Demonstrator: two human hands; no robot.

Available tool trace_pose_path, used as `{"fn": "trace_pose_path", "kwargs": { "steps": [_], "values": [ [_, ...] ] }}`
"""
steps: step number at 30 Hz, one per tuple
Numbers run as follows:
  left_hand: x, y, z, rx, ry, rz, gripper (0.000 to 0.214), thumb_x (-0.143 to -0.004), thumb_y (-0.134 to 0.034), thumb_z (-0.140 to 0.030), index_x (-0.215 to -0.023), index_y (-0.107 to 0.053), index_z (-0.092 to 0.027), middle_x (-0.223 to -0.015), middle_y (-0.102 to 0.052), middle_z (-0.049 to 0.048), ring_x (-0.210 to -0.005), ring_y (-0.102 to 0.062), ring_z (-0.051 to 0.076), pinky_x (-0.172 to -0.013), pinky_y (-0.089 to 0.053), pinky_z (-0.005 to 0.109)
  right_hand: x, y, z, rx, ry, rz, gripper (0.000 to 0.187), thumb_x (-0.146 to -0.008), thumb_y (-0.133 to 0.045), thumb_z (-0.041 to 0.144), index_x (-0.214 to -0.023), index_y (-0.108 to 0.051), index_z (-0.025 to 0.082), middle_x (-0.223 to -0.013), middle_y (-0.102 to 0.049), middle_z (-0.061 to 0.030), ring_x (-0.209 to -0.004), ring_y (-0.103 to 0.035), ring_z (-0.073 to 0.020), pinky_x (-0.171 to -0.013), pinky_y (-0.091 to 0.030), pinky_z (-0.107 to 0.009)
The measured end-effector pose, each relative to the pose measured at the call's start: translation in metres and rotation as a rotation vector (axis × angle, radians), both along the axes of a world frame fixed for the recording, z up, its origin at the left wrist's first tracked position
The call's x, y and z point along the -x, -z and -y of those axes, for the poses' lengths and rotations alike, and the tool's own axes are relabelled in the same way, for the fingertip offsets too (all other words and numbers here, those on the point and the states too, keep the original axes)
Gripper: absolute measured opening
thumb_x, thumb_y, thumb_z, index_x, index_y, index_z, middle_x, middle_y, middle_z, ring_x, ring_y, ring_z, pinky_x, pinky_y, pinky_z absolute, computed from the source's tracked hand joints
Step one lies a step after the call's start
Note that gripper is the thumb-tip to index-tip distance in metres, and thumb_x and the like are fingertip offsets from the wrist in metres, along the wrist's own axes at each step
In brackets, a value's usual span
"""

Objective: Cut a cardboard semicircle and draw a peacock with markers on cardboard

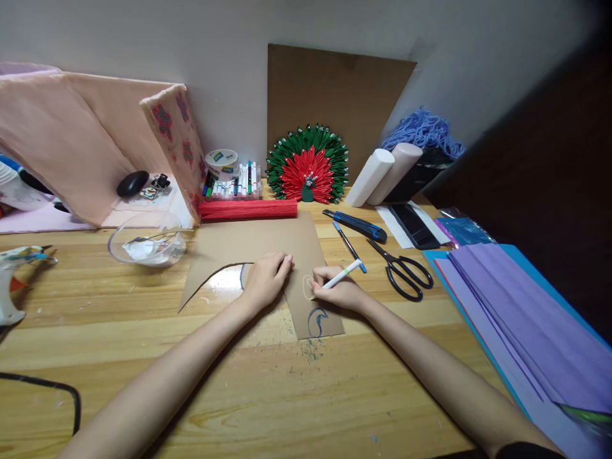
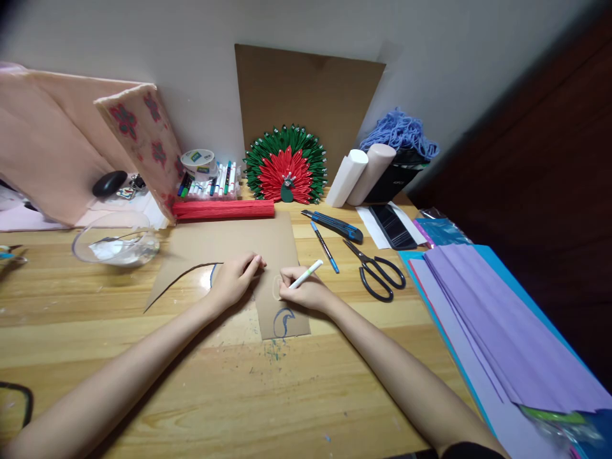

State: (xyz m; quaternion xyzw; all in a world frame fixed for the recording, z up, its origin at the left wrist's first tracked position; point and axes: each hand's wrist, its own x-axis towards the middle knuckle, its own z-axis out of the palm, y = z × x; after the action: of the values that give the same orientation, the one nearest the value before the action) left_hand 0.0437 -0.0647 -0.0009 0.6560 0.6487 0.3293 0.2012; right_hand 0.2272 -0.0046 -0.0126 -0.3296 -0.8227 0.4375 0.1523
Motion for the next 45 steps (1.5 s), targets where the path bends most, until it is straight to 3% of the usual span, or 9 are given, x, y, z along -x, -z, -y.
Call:
{"fn": "trace_pose_path", "kwargs": {
  "steps": [17, 24, 29, 37, 45],
  "values": [
    [0.001, 0.001, 0.0, 0.005, 0.005, -0.003, 0.037, -0.092, -0.028, -0.037, -0.079, -0.058, -0.02, -0.081, -0.063, 0.0035, -0.079, -0.057, 0.017, -0.071, -0.041, 0.028, -0.003, 0.002, -0.004, -0.03, -0.012, -0.028, 0.026, -0.071, -0.049, 0.019, -0.052, -0.032, 0.019, -0.047, -0.033, 0.0065, -0.045, -0.031, -0.0076, -0.044, -0.023, -0.021],
    [0.001, 0.001, 0.0, 0.002, 0.001, 0.009, 0.036, -0.091, -0.029, -0.037, -0.079, -0.058, -0.02, -0.081, -0.064, 0.0036, -0.079, -0.058, 0.017, -0.071, -0.041, 0.028, -0.005, 0.007, -0.006, 0.069, 0.057, -0.17, 0.028, -0.071, -0.048, 0.02, -0.053, -0.028, 0.02, -0.048, -0.034, 0.0063, -0.046, -0.032, -0.0084, -0.046, -0.025, -0.022],
    [0.0, 0.001, 0.0, 0.004, 0.002, 0.015, 0.036, -0.091, -0.028, -0.037, -0.079, -0.058, -0.02, -0.081, -0.064, 0.0041, -0.079, -0.057, 0.017, -0.072, -0.041, 0.028, -0.005, 0.007, -0.005, 0.025, 0.042, -0.093, 0.029, -0.071, -0.051, 0.019, -0.051, -0.03, 0.019, -0.047, -0.035, 0.0062, -0.046, -0.032, -0.0081, -0.046, -0.024, -0.022],
    [0.001, -0.001, 0.0, 0.012, 0.008, 0.021, 0.036, -0.091, -0.029, -0.036, -0.079, -0.058, -0.02, -0.082, -0.064, 0.004, -0.08, -0.057, 0.017, -0.072, -0.042, 0.029, 0.0, -0.001, -0.006, 0.125, 0.285, -0.314, 0.03, -0.08, -0.051, 0.036, -0.06, -0.036, 0.02, -0.049, -0.042, 0.0053, -0.045, -0.037, -0.0086, -0.046, -0.029, -0.022],
    [0.0, -0.001, 0.001, 0.011, 0.007, 0.014, 0.036, -0.092, -0.028, -0.037, -0.08, -0.058, -0.02, -0.082, -0.064, 0.0038, -0.079, -0.058, 0.017, -0.07, -0.041, 0.028, 0.003, -0.001, 0.001, 0.029, 0.239, -0.167, 0.03, -0.078, -0.056, 0.037, -0.059, -0.042, 0.019, -0.05, -0.049, 0.0035, -0.049, -0.042, -0.01, -0.048, -0.031, -0.022]
  ]
}}
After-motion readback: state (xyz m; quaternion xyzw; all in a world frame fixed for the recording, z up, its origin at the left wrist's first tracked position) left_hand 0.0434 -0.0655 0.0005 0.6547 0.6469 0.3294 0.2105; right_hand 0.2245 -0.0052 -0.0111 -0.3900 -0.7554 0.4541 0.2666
